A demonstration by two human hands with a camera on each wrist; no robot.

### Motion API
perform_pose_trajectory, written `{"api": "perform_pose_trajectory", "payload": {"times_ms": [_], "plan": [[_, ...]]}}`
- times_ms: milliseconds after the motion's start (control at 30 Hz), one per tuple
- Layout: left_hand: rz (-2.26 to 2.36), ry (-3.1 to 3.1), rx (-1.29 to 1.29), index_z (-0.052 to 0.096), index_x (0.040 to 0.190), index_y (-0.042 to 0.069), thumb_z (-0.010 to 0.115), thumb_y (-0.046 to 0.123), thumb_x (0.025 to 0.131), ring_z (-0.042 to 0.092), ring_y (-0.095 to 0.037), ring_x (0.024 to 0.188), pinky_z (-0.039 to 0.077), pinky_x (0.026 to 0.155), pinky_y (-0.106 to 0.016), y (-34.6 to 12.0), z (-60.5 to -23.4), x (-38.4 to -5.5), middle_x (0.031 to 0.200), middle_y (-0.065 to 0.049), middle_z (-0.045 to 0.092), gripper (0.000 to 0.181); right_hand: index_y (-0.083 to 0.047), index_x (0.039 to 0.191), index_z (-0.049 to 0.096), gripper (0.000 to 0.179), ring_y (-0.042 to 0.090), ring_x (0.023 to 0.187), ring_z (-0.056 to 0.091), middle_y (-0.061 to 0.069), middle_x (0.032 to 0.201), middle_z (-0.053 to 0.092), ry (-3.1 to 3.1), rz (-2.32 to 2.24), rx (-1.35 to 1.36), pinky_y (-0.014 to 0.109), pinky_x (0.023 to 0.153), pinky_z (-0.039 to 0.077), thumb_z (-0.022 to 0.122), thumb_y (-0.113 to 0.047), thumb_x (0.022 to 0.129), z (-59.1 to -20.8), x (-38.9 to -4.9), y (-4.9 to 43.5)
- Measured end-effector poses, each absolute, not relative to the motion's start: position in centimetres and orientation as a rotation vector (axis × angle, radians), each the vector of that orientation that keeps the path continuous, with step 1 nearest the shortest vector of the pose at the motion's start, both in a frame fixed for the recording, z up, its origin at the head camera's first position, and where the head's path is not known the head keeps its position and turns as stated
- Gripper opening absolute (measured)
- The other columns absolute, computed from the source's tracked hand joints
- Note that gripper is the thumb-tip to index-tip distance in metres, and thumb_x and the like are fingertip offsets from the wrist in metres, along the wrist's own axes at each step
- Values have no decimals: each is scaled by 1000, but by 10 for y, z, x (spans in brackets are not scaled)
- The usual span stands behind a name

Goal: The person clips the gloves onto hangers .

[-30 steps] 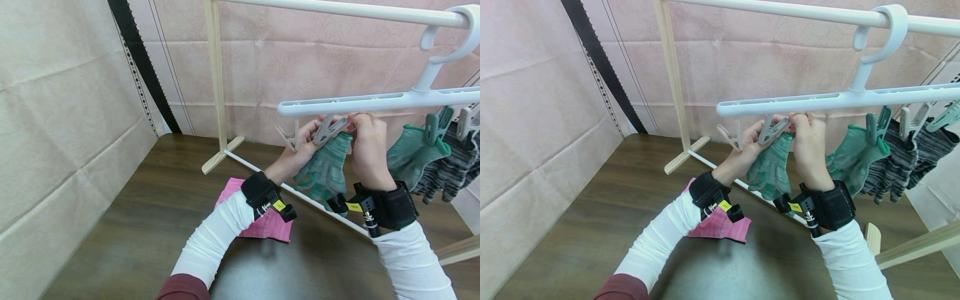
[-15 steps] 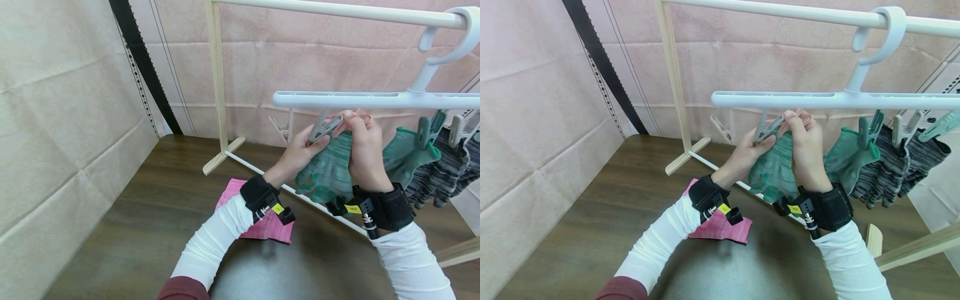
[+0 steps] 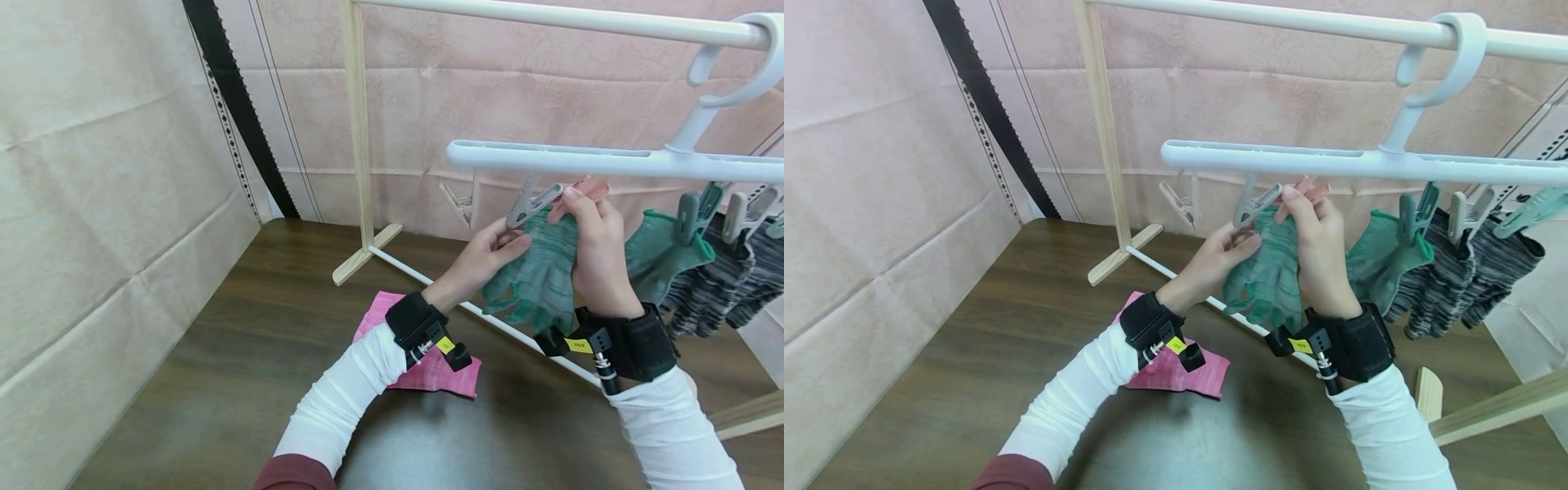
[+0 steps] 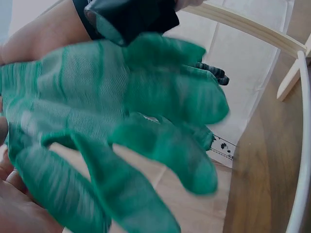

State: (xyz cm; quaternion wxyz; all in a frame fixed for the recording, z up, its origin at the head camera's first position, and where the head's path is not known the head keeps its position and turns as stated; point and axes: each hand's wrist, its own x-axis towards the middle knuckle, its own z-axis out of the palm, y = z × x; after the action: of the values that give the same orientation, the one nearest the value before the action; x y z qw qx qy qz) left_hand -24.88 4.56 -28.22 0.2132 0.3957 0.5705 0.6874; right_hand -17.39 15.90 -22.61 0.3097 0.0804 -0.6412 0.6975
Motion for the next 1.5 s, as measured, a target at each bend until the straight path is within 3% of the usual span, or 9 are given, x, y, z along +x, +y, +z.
{"api": "perform_pose_trajectory", "payload": {"times_ms": [267, 500, 600, 700, 800, 933, 1000, 1233, 1500], "plan": [[1847, 1633, 1098, 37, 128, -5, 37, 7, 94, 49, -6, 92, 42, 80, -16, 27, -282, -243, 116, -23, 47, 36, -4, 91, 54, 17, 14, 95, 49, 8, 107, 50, -1689, 1931, 357, 18, 75, 44, 45, -18, 91, -231, -173, 161], [1844, 1683, 1071, 41, 124, -5, 40, 10, 94, 48, -1, 85, 41, 76, -14, 26, -292, -249, 109, -20, 49, 34, -8, 94, 57, 16, 7, 90, 43, 3, 105, 45, -1737, 1918, 280, 15, 74, 34, 46, -18, 90, -234, -171, 161], [1848, 1695, 1070, 42, 124, -3, 41, 11, 94, 49, -2, 88, 41, 78, -15, 29, -301, -255, 110, -18, 50, 33, -8, 100, 56, 17, 1, 65, 45, -3, 89, 53, -1778, 1914, 236, 14, 53, 29, 47, -18, 90, -236, -169, 162], [1855, 1693, 1085, 43, 123, -2, 41, 13, 94, 49, -4, 91, 41, 80, -16, 31, -309, -259, 111, -17, 50, 33, -7, 109, 53, 23, 4, 41, 30, -8, 66, 53, -1804, 1935, 201, 19, 43, 20, 48, -18, 90, -237, -169, 163], [1857, 1689, 1087, 43, 122, -2, 41, 13, 94, 50, -5, 92, 42, 80, -16, 30, -311, -260, 111, -16, 50, 32, -7, 110, 53, 24, 4, 44, 37, -8, 65, 53, -1815, 1956, 199, 17, 47, 28, 49, -18, 89, -238, -168, 164], [1858, 1691, 1074, 43, 121, -2, 42, 12, 93, 49, -4, 90, 41, 78, -15, 28, -312, -260, 111, -17, 50, 32, -8, 88, 54, 9, 6, 59, 49, -3, 71, 53, -1805, 1986, 229, 18, 56, 38, 51, -17, 89, -240, -167, 163], [1859, 1690, 1078, 44, 121, -3, 42, 12, 93, 49, -4, 89, 41, 77, -15, 28, -312, -260, 110, -17, 50, 31, -8, 82, 50, 11, 8, 55, 50, -3, 63, 50, -1802, 1995, 242, 19, 54, 40, 51, -16, 89, -241, -167, 163], [1870, 1660, 1086, 43, 121, -5, 41, 8, 93, 49, -3, 88, 41, 78, -15, 25, -315, -260, 112, -22, 48, 31, -5, 101, 52, 14, 8, 73, 60, 0, 86, 58, -1810, 2020, 300, 19, 63, 48, 50, -12, 89, -245, -166, 165], [1891, 1658, 1050, 45, 120, -5, 43, 10, 93, 50, -4, 87, 42, 76, -16, 19, -321, -261, 111, -21, 49, 31, -9, 112, 51, 24, 5, 80, 58, -2, 95, 58, -1868, 2014, 275, 17, 68, 47, 51, -12, 88, -251, -164, 165]]}}
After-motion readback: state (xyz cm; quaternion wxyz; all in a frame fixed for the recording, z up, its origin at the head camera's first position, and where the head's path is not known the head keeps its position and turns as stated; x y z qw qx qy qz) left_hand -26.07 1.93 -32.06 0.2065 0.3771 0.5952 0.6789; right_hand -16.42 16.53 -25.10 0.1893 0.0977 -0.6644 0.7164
